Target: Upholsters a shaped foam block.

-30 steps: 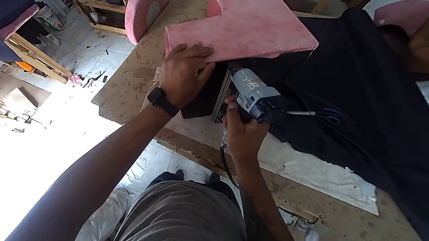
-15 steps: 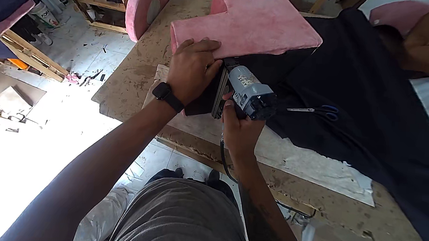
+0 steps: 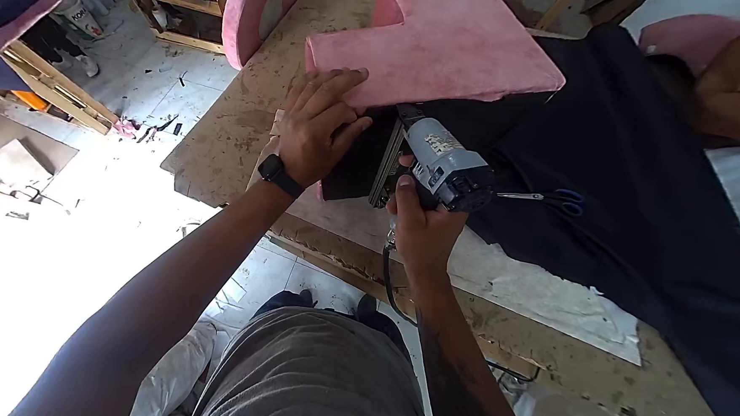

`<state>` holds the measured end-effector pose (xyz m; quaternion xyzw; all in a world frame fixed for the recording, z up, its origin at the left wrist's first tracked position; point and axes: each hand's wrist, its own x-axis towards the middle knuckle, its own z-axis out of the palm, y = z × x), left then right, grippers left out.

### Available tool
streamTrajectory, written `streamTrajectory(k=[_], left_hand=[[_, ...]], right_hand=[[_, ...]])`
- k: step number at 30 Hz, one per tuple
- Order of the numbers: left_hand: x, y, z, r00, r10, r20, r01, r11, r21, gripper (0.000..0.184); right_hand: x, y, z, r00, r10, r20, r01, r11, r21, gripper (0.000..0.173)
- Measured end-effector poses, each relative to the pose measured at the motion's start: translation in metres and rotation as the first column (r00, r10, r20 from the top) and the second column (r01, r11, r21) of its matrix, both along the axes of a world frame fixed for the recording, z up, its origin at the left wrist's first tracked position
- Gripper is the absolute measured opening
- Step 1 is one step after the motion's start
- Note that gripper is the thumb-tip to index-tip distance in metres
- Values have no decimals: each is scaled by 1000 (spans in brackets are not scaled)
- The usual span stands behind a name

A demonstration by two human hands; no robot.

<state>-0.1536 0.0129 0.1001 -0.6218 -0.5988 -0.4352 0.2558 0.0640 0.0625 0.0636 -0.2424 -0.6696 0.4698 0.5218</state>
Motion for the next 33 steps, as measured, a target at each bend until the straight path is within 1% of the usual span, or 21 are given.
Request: streamTrajectory(k=[2,4,7,11,13,15,17,20,24,29,33], left_hand=[[0,-1,1,997,-44,64,44,999,7,20],[0,-2,5,991,-76,111,77,997,4,16],[-3,-3,10,992,-70,106,73,997,-30,16],[0,-12,21,996,-48,78,63,975,-213,16],[-1,-15,27,993,-60,103,86,960,-268,18],[-4,-15,24,992,-69,101,91,970,-224,19],[-9,-13,15,994,-86,71,95,987,-133,17],[-10,-7,5,990,-114,88,117,993,-33,17],[-3,2,1,990,-51,131,43,997,62,21],[2,5,1,990,-41,133,27,994,104,22],[0,5,1,988,-43,145,27,994,110,21]], right_hand=[[-1,0,1,1000,3,-4,-3,1000,-8,29],[-2,0,1,1000,0,-12,0,1000,-11,27],[-4,-1,0,1000,-5,2,5,1000,-2,25],[-3,-4,-3,1000,4,17,-4,1000,-14,27],[-1,-5,-4,999,3,48,-1,999,-42,27],[2,-6,-3,998,13,62,-10,999,-43,27],[0,-6,-2,999,17,50,-15,999,-39,27],[-2,-5,1,999,16,33,-15,999,-36,27],[-6,-5,2,1000,16,-10,-16,1000,13,27],[-9,-12,-2,1000,25,-11,-25,1000,15,26],[-15,-15,-5,999,-25,40,23,998,55,20]])
